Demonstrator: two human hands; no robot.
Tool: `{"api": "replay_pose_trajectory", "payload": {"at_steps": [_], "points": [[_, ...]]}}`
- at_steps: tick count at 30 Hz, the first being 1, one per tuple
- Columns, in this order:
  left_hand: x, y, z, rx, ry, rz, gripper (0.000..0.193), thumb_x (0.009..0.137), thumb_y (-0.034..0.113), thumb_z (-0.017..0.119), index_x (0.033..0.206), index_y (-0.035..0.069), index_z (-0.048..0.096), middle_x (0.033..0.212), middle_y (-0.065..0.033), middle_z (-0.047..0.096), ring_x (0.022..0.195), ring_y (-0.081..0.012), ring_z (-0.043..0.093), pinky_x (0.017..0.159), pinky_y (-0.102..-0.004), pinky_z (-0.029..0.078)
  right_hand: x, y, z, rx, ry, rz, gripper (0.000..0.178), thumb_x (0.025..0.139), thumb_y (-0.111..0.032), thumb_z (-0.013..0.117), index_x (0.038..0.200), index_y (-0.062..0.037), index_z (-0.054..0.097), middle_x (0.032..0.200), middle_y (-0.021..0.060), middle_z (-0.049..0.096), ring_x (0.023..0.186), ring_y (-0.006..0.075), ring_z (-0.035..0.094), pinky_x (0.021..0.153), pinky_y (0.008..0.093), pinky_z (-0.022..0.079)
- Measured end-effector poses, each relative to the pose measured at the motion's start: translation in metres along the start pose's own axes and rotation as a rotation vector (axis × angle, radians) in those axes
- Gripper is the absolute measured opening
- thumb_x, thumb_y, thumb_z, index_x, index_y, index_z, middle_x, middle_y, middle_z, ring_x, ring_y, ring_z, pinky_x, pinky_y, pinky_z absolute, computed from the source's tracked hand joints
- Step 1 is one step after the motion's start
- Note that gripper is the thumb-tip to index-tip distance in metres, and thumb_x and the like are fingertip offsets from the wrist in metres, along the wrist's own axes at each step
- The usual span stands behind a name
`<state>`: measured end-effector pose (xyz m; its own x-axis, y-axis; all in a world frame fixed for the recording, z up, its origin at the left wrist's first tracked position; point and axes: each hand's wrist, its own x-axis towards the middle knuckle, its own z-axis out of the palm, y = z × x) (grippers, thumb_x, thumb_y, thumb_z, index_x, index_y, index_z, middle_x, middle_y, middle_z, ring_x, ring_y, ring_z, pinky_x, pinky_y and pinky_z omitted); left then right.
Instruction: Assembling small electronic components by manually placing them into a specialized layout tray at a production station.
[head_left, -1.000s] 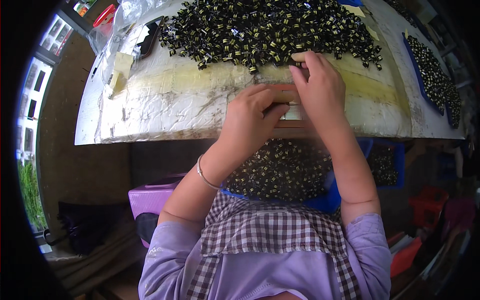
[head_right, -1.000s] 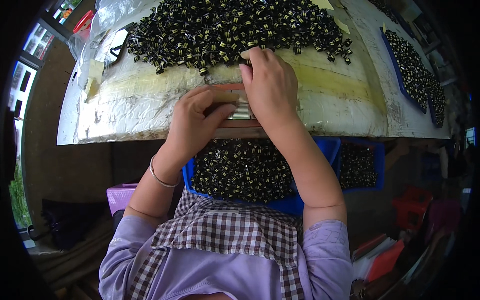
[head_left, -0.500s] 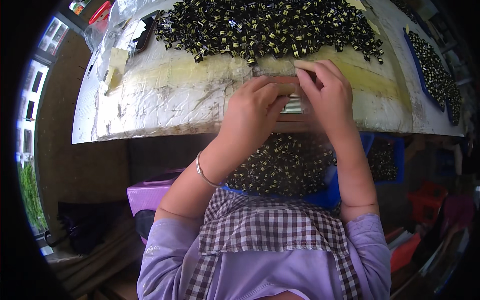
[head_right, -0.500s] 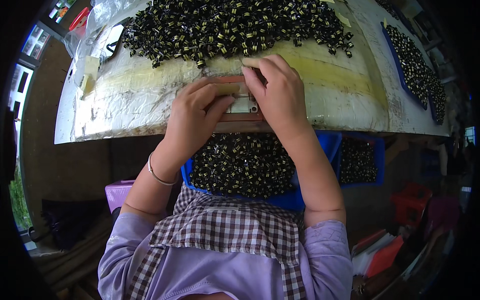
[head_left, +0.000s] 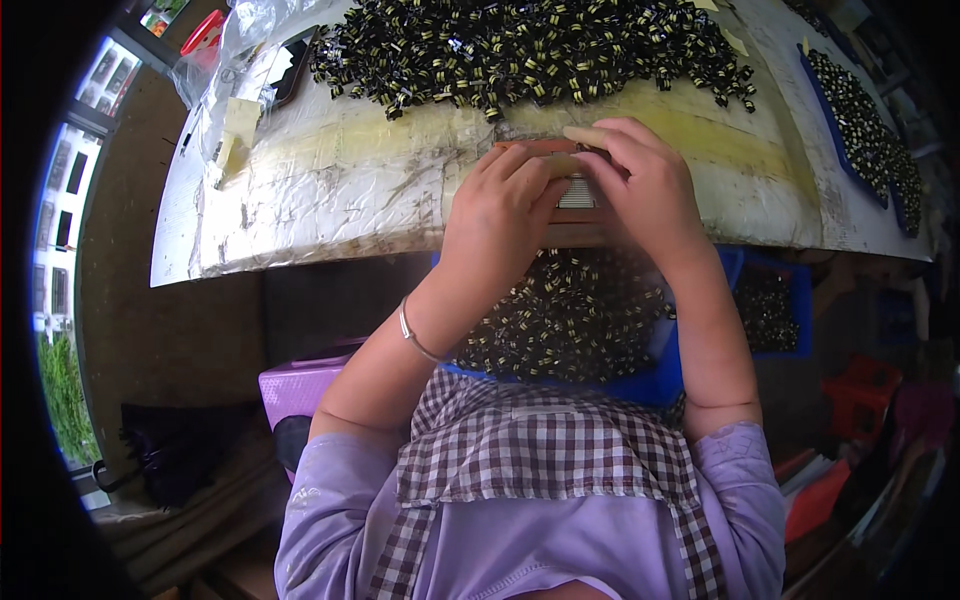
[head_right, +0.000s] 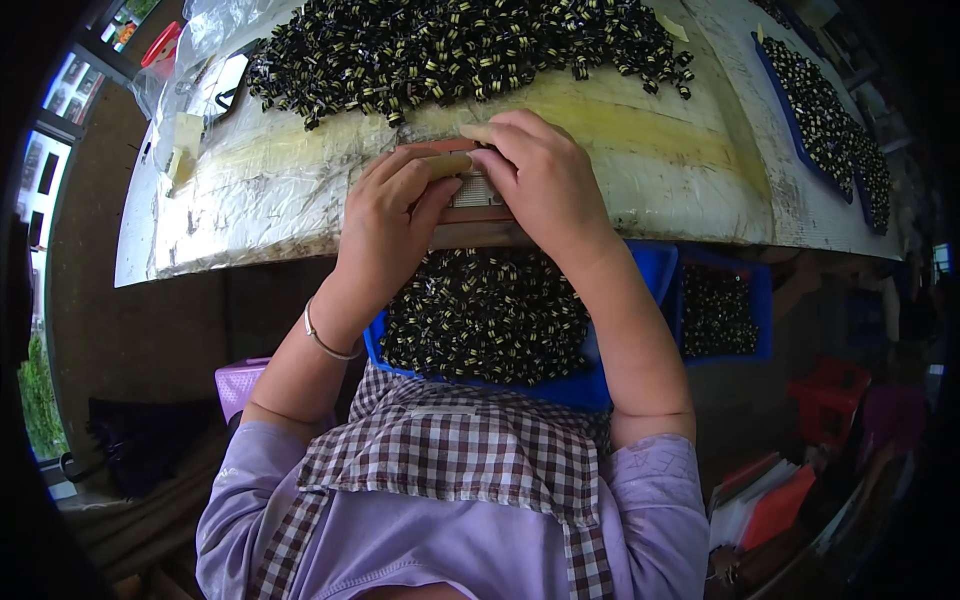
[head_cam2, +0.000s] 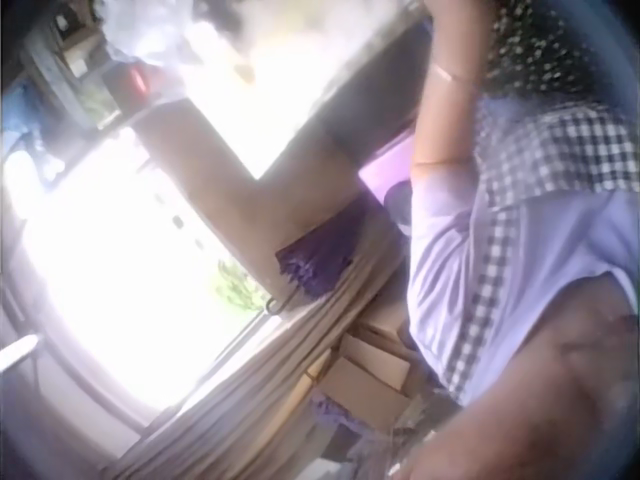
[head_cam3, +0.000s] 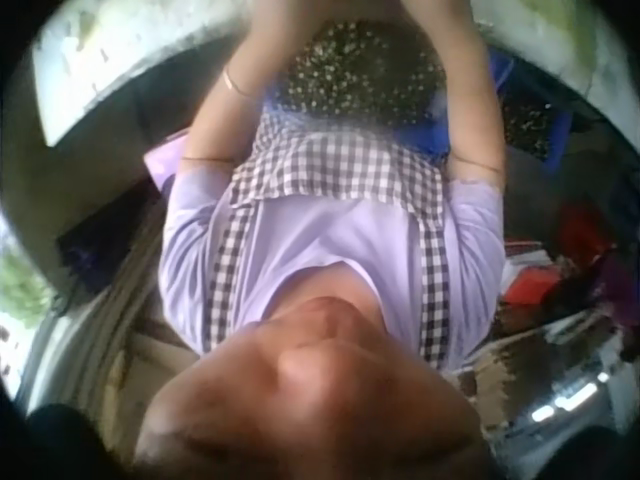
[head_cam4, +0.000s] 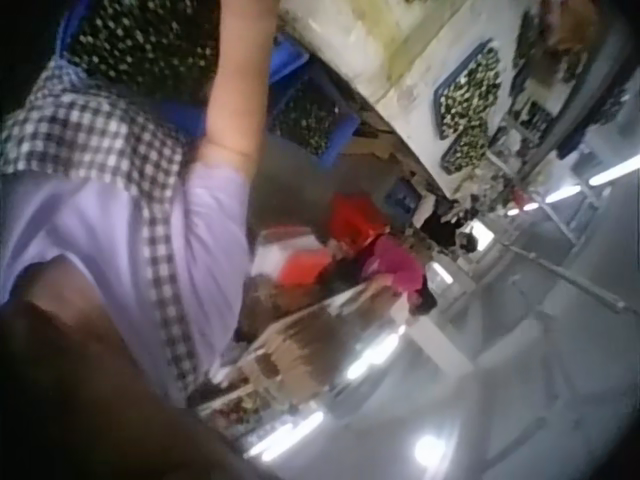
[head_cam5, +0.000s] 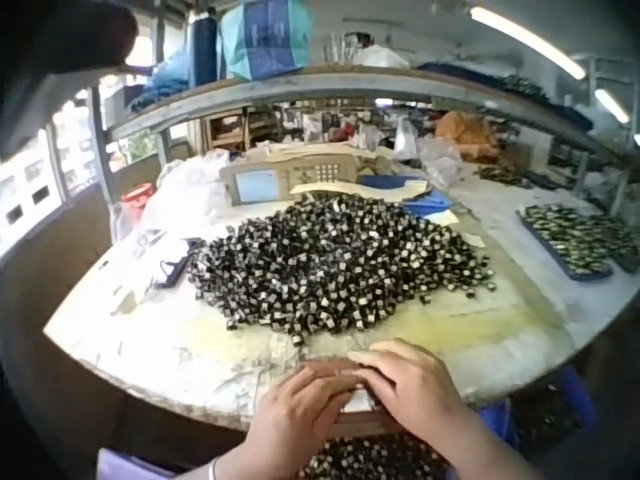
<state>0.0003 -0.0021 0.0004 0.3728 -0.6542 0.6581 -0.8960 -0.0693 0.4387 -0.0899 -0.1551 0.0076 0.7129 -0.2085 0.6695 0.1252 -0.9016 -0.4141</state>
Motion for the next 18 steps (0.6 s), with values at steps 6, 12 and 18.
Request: {"api": "replay_pose_trajectory", "payload": {"at_steps": [6, 12, 18], "points": [[0.021, -0.015, -0.018, 0.179, 0.094, -0.353, 0.016, 0.088, 0.021, 0.067, 0.098, 0.008, 0.067, 0.089, -0.0124, 0.062, 0.087, -0.0315, 0.061, 0.075, -0.0406, 0.050, 0.002, -0.001, -0.002, 0.018, -0.146, 0.049, 0.028, 0.082, -0.008, 0.072, 0.109, -0.0062, 0.070, 0.098, 0.0097, 0.066, 0.078, 0.0271, 0.064, 0.071, 0.0337, 0.052], [0.019, -0.037, -0.010, 0.315, 0.097, -0.317, 0.018, 0.085, 0.019, 0.068, 0.099, 0.008, 0.065, 0.088, -0.0124, 0.063, 0.086, -0.0315, 0.062, 0.075, -0.0410, 0.050, 0.012, -0.002, 0.004, 0.018, -0.081, -0.057, 0.027, 0.080, -0.008, 0.074, 0.107, -0.0075, 0.071, 0.092, 0.0068, 0.066, 0.067, 0.0218, 0.060, 0.065, 0.0307, 0.050], [0.003, -0.031, -0.016, 0.151, 0.072, -0.175, 0.016, 0.085, 0.013, 0.067, 0.099, 0.006, 0.066, 0.084, -0.0119, 0.063, 0.081, -0.0310, 0.061, 0.074, -0.0409, 0.050, 0.000, -0.016, -0.003, 0.217, -0.197, 0.146, 0.018, 0.075, -0.003, 0.077, 0.092, -0.0063, 0.072, 0.088, 0.0029, 0.066, 0.061, 0.0096, 0.050, 0.057, 0.0239, 0.044]]}}
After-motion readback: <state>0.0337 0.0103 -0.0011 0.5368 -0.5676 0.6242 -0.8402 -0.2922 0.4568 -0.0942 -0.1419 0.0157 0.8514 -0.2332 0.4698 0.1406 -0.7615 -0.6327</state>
